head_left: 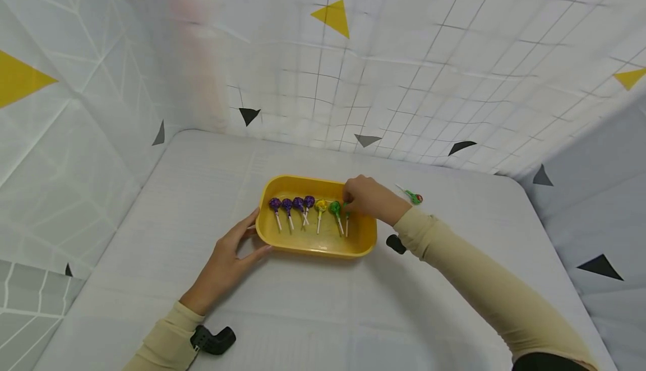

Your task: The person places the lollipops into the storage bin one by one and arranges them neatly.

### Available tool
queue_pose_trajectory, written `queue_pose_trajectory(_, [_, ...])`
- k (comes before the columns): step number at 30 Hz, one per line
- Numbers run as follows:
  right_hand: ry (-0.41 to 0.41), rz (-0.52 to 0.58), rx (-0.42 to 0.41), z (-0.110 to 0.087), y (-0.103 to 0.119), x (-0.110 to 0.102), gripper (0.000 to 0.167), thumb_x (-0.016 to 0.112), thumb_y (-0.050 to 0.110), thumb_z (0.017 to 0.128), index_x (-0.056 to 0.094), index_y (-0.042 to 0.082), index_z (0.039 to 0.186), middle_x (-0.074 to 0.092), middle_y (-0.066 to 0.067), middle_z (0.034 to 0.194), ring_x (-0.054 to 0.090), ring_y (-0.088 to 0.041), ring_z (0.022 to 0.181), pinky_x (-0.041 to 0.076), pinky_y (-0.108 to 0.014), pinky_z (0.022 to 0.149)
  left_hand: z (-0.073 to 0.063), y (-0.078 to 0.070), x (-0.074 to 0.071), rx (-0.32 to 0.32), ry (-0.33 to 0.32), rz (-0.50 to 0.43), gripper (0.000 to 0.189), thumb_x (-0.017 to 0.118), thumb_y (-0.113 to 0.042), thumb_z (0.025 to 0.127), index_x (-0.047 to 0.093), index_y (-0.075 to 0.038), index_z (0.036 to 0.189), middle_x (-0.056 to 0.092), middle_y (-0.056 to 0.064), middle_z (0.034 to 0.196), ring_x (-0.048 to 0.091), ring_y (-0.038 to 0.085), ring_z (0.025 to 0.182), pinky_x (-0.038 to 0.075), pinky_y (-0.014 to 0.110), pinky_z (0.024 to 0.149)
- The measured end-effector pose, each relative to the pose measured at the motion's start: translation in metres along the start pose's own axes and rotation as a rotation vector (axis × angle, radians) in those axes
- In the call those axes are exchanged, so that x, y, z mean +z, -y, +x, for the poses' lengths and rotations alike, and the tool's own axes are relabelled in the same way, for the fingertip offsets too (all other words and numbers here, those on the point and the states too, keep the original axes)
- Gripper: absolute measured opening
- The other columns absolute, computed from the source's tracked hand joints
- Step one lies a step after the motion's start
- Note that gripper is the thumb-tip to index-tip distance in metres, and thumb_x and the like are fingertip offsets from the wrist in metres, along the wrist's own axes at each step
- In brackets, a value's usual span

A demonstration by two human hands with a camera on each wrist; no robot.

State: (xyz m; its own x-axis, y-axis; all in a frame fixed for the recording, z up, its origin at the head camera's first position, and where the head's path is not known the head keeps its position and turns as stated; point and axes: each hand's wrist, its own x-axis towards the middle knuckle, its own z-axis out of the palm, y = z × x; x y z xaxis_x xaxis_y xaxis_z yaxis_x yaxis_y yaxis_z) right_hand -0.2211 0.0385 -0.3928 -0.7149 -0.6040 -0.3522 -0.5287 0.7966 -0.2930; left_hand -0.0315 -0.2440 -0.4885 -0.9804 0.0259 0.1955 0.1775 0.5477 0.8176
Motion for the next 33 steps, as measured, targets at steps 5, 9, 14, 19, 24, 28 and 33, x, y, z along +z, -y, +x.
queue_pose_trajectory(5, [0.009,-0.024,-0.002,0.0019,0.0001,0.0033,0.014,0.079,0.018,0.093,0.077,0.005,0.097,0.074,-0.006,0.092,0.063,-0.016,0.075,0.062,-0.026,0.073,0.0001,0.0009,-0.0002,0.003,0.000,-0.001,0.087,0.080,-0.032,0.092,0.031,-0.023,0.164,0.042,0.004,0.164,0.060,0.025,0.134,0.042,0.045,0.121])
queue_pose_trajectory(9, [0.020,-0.031,-0.015,0.0029,-0.0001,0.0055,0.013,0.078,0.016,0.094,0.076,0.004,0.097,0.074,-0.006,0.091,0.063,-0.016,0.075,0.061,-0.025,0.072,0.0001,0.0012,0.0002,0.007,-0.003,0.001,0.087,0.079,-0.033,0.092,0.031,-0.023,0.164,0.043,0.005,0.164,0.061,0.025,0.133,0.042,0.045,0.121])
queue_pose_trajectory(14, [0.024,-0.038,-0.020,0.0027,0.0012,0.0059,0.014,0.077,0.016,0.094,0.076,0.003,0.098,0.074,-0.007,0.091,0.061,-0.017,0.074,0.060,-0.025,0.071,0.0003,0.0007,0.0001,0.008,-0.003,0.004,0.087,0.079,-0.033,0.092,0.031,-0.023,0.164,0.044,0.005,0.163,0.061,0.024,0.132,0.043,0.045,0.121])
queue_pose_trajectory(19, [0.027,-0.035,-0.014,0.0028,0.0017,0.0059,0.015,0.077,0.017,0.094,0.076,0.003,0.099,0.073,-0.006,0.091,0.060,-0.017,0.075,0.060,-0.025,0.073,0.0004,-0.0005,-0.0008,0.004,-0.001,0.006,0.087,0.079,-0.034,0.092,0.030,-0.023,0.164,0.044,0.006,0.163,0.061,0.023,0.132,0.043,0.043,0.121])
queue_pose_trajectory(24, [0.029,-0.038,-0.021,0.0025,0.0018,0.0058,0.015,0.077,0.017,0.095,0.076,0.003,0.099,0.074,-0.006,0.090,0.060,-0.017,0.074,0.060,-0.025,0.071,0.0004,-0.0003,-0.0007,0.005,-0.003,0.008,0.088,0.080,-0.033,0.092,0.030,-0.024,0.164,0.044,0.005,0.163,0.060,0.023,0.133,0.043,0.044,0.121])
queue_pose_trajectory(28, [0.028,-0.036,-0.023,0.0020,0.0015,0.0057,0.015,0.077,0.017,0.095,0.077,0.003,0.098,0.074,-0.006,0.090,0.061,-0.016,0.073,0.060,-0.024,0.071,0.0005,0.0013,0.0003,0.010,-0.008,0.011,0.087,0.079,-0.033,0.092,0.031,-0.023,0.164,0.045,0.006,0.163,0.061,0.024,0.132,0.043,0.047,0.120])
queue_pose_trajectory(33, [0.027,-0.029,-0.022,0.0007,0.0009,0.0055,0.013,0.077,0.016,0.094,0.076,0.003,0.096,0.073,-0.006,0.088,0.060,-0.015,0.071,0.058,-0.023,0.068,0.0005,0.0026,0.0007,0.007,-0.005,0.009,0.087,0.079,-0.034,0.093,0.031,-0.023,0.164,0.044,0.005,0.163,0.060,0.024,0.133,0.043,0.044,0.121])
